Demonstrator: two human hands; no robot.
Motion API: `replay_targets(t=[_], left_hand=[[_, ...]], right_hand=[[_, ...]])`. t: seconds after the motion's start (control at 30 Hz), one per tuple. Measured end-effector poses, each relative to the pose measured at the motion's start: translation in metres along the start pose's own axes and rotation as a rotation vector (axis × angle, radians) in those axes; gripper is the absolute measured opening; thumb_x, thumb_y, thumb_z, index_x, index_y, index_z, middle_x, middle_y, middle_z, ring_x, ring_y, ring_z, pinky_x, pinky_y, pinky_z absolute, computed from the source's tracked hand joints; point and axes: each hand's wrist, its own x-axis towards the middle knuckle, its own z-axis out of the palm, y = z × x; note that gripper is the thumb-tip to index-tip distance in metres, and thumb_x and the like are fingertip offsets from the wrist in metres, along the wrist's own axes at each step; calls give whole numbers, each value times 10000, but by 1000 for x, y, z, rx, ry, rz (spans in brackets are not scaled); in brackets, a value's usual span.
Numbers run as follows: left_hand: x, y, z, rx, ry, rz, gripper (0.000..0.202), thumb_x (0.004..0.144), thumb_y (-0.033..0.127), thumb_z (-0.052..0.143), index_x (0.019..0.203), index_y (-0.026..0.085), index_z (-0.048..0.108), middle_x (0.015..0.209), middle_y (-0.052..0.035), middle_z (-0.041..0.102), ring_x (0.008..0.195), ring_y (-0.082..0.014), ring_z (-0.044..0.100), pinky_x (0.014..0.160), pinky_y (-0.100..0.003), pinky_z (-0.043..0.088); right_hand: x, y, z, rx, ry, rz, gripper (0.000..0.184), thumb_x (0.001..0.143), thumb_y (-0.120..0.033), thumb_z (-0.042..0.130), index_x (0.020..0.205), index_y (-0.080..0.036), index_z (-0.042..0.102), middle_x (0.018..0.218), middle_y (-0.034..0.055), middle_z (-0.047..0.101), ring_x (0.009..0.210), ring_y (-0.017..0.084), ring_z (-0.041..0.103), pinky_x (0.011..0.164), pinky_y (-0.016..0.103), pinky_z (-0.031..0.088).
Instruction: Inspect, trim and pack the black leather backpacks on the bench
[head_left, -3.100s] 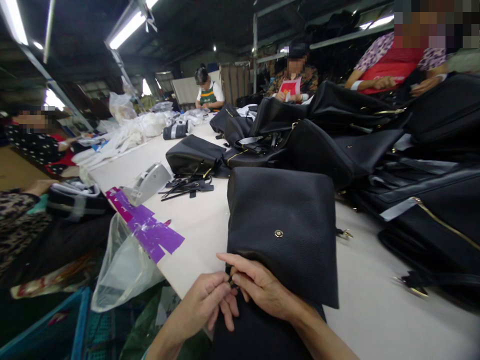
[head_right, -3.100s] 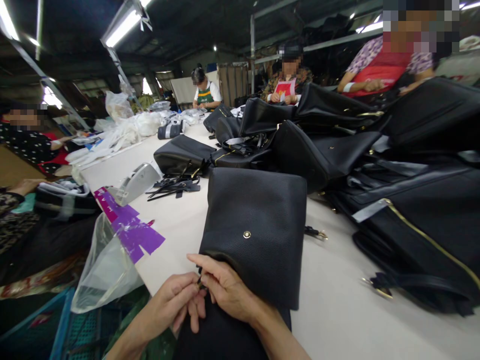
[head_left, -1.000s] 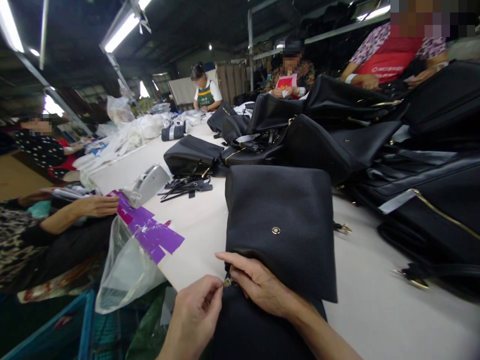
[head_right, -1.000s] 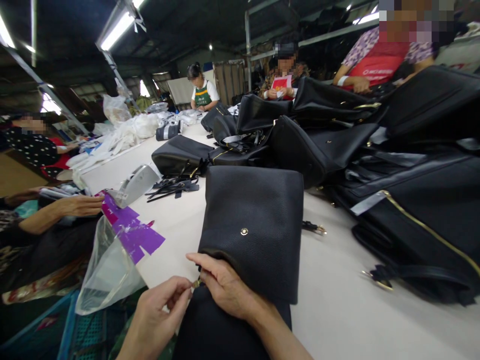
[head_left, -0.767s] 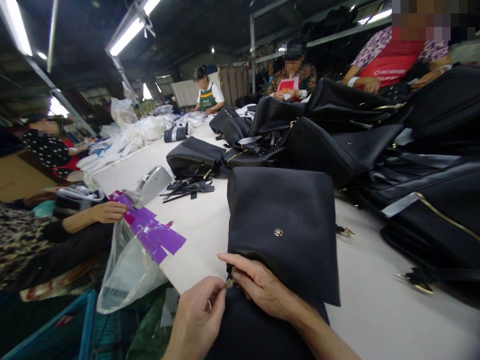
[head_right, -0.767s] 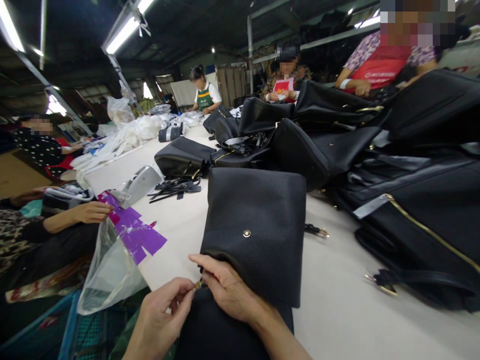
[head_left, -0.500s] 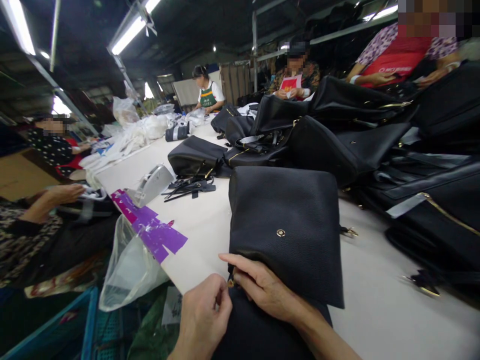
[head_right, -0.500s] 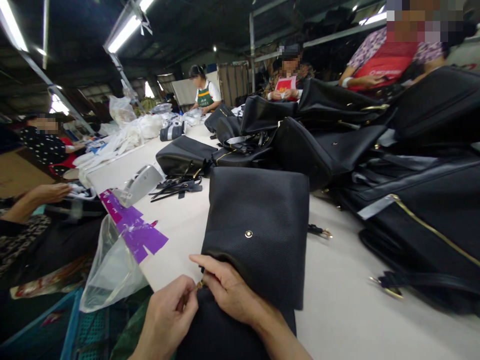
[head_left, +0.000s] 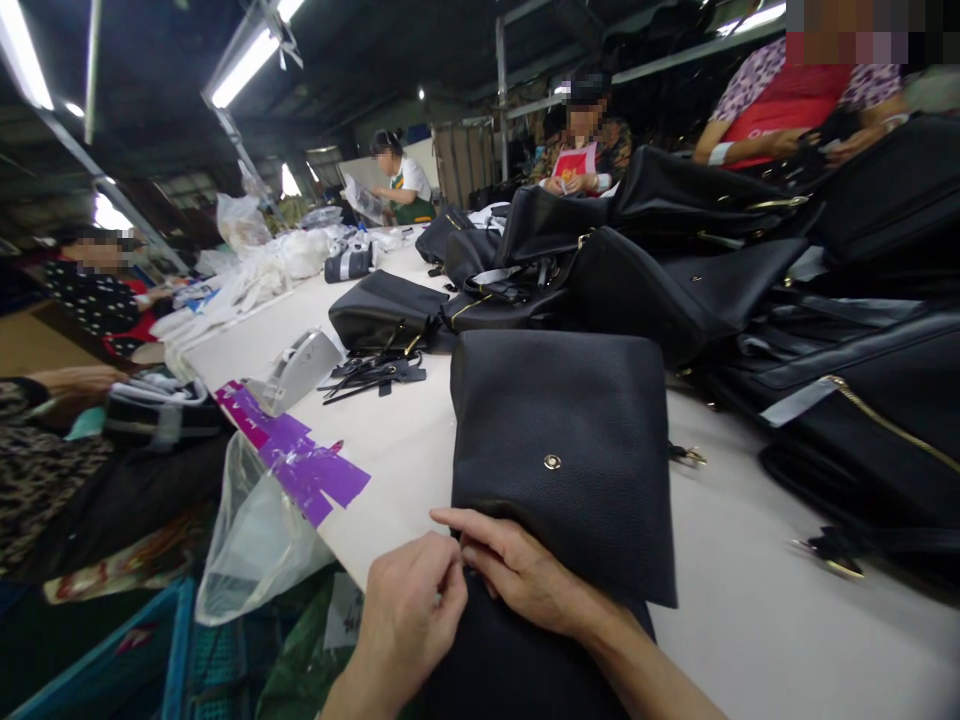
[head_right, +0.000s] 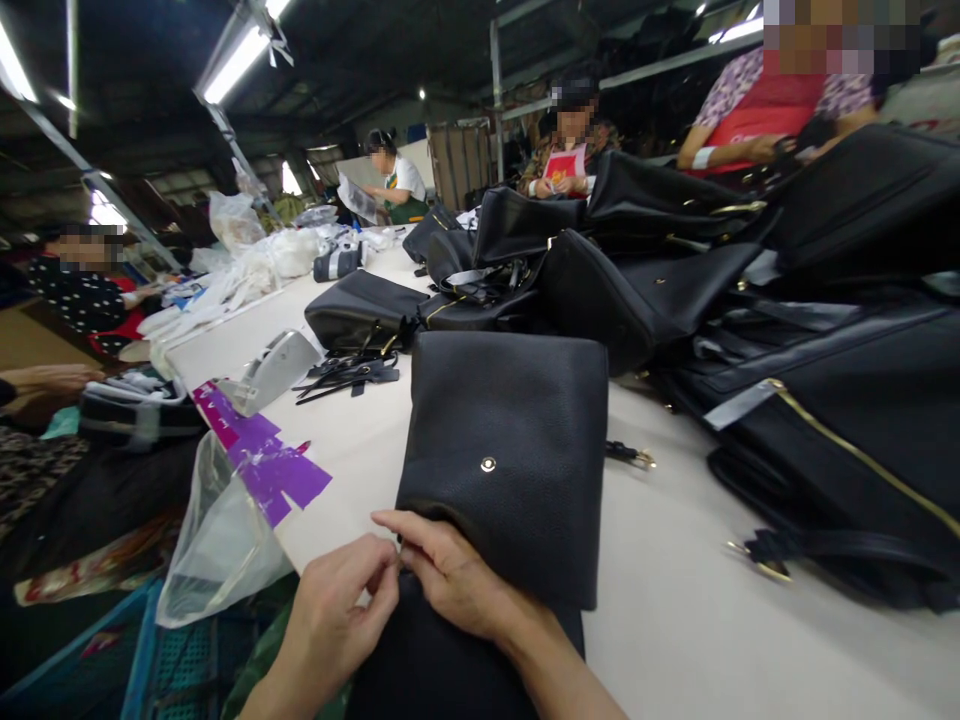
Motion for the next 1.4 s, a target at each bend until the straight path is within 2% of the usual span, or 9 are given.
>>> replay_targets(t=[0.1, 0.23, 0.5, 0.73, 0.97, 1.13, 1.2, 1.3, 1.4], left_hand=[[-5, 6, -1, 63, 9, 99, 259, 843, 70, 431, 638, 211, 501, 542, 28, 539, 487, -115, 514, 514, -254, 330], [-18, 8, -2, 70, -18, 176, 275, 822, 37, 410, 632, 207, 513, 531, 21, 546, 468, -116, 516, 485, -268, 311], [-19, 4, 3, -198, 20, -205, 194, 790, 83, 490, 650, 215, 512, 495, 63, 469, 412, -86, 436, 425, -189, 297], [-31, 10, 17, 91, 30, 145, 266, 831, 39, 421, 675, 218, 540, 532, 14, 568, 467, -126, 536, 501, -265, 307], [-32, -5, 6, -229, 41, -322, 195, 841, 177, 499, 656, 217, 543, 480, 77, 380, 412, -91, 391, 430, -193, 274], [-20, 20, 13, -200, 58, -165, 224, 802, 112, 464, 612, 213, 526, 484, 73, 364, 413, -88, 375, 454, -214, 259], [-19, 20, 14, -202, 34, -153, 232, 813, 126, 457, 615, 211, 542, 485, 72, 360, 416, -90, 377, 459, -218, 260], [-15, 5, 6, -336, 27, -400, 200, 850, 264, 488, 679, 207, 574, 498, 74, 362, 432, -100, 376, 445, -210, 263], [-6, -8, -6, -454, 50, -568, 234, 839, 381, 513, 694, 203, 557, 522, 73, 359, 469, -111, 377, 465, -213, 275]], right_hand=[[0, 4, 0, 85, -22, 60, 447, 940, -227, 436, 1377, -245, 530, 926, 24, 632, 676, 122, 561, 718, 276, 515], [1, 7, 1, 181, -40, 76, 430, 948, -296, 452, 1366, -249, 541, 777, -28, 490, 557, 82, 463, 580, 223, 454], [3, 8, 5, 144, -30, 68, 426, 923, -253, 441, 1329, -226, 569, 814, -13, 537, 517, 73, 457, 544, 217, 436], [4, 9, 6, 50, 27, 26, 445, 891, -171, 439, 1303, -225, 599, 837, 11, 587, 569, 109, 479, 594, 236, 469], [4, 4, 6, 53, 5, 62, 455, 875, -124, 432, 1289, -210, 599, 850, 4, 594, 501, 80, 455, 586, 236, 478], [2, 5, 6, -32, 85, -6, 437, 877, -164, 449, 1281, -191, 612, 1096, 84, 660, 957, 195, 606, 926, 350, 471], [3, 6, 5, 12, 65, -8, 434, 871, -159, 440, 1268, -182, 617, 1074, 79, 657, 897, 175, 620, 858, 316, 497], [4, 7, 3, 122, -12, 36, 424, 889, -162, 410, 1269, -173, 597, 856, 17, 609, 550, 90, 531, 591, 234, 478], [5, 6, 2, 190, -34, 13, 394, 882, -141, 406, 1223, -162, 602, 764, -19, 554, 542, 81, 541, 597, 222, 469]])
